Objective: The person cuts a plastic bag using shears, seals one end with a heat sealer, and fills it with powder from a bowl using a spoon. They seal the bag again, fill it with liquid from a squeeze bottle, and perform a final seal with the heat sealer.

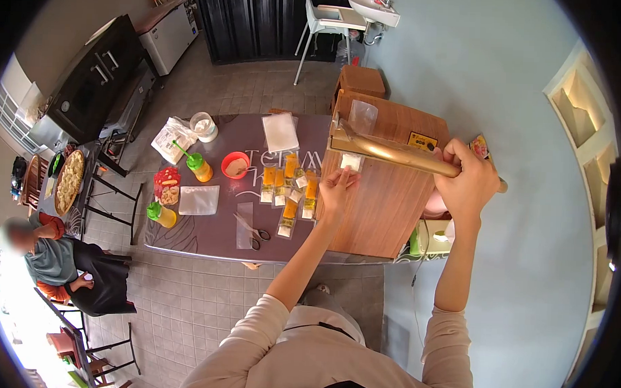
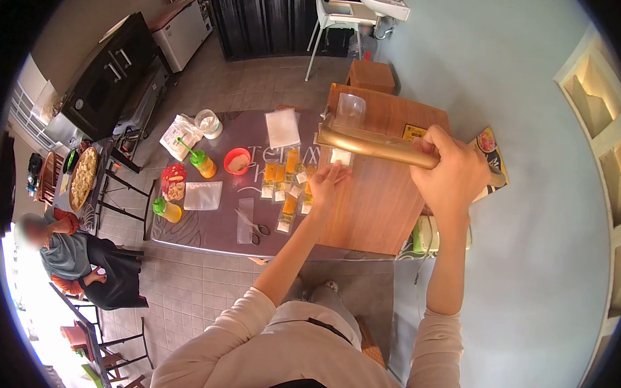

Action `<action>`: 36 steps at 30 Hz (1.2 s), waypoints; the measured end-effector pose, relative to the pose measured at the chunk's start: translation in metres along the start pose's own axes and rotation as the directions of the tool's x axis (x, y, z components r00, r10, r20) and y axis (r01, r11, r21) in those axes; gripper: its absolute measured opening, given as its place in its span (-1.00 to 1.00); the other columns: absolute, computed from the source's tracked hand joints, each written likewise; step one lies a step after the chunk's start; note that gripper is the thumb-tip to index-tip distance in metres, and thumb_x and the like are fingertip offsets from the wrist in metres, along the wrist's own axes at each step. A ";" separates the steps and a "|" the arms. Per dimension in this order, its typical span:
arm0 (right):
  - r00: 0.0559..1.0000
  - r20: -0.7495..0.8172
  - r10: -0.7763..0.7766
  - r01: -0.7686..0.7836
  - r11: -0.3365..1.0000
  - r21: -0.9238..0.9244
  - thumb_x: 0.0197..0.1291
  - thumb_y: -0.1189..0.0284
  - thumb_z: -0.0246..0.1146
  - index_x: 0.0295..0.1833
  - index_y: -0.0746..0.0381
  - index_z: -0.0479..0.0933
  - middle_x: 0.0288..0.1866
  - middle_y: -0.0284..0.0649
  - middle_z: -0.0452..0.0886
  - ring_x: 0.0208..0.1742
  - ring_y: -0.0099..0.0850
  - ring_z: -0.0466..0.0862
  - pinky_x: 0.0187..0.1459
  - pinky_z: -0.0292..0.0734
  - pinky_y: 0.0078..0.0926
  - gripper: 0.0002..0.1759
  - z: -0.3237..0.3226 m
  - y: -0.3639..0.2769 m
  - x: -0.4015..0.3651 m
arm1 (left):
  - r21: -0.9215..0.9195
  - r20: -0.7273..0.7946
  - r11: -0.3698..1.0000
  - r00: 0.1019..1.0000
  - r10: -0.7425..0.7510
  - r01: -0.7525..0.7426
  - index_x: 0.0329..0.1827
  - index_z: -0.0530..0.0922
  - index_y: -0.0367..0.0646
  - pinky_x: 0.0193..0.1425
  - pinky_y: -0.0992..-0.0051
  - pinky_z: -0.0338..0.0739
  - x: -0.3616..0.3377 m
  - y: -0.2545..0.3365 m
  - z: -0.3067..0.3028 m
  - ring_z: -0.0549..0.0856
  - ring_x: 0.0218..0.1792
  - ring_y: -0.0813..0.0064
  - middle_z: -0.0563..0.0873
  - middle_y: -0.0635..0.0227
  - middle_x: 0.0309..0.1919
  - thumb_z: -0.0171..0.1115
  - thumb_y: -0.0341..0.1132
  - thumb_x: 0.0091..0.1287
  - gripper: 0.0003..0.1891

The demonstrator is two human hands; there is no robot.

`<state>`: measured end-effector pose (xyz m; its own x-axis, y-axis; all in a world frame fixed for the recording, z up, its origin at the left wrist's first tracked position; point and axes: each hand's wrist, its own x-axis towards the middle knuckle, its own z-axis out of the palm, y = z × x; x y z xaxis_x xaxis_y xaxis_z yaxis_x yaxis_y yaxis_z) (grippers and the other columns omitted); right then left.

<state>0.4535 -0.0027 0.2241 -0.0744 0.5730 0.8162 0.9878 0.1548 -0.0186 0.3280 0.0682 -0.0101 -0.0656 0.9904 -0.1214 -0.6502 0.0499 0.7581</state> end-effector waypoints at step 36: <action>0.971 0.232 0.050 -0.068 0.995 0.069 -0.19 0.33 0.37 -0.67 0.17 0.32 -0.81 -0.38 0.34 -0.74 -0.44 0.34 -0.65 0.15 -0.49 -0.67 -0.013 -0.008 -0.021 | -0.006 -0.014 0.999 0.999 0.053 -0.053 -0.29 0.55 -0.35 -0.27 0.54 0.60 0.004 -0.002 0.000 0.67 -0.34 0.47 0.65 0.25 -0.40 0.12 -0.34 0.26 -0.80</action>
<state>0.4491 -0.0263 0.2146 -0.0544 0.7513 0.6577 0.9786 0.1709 -0.1142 0.3291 0.0716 -0.0125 -0.1107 0.9897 -0.0905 -0.6505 -0.0034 0.7595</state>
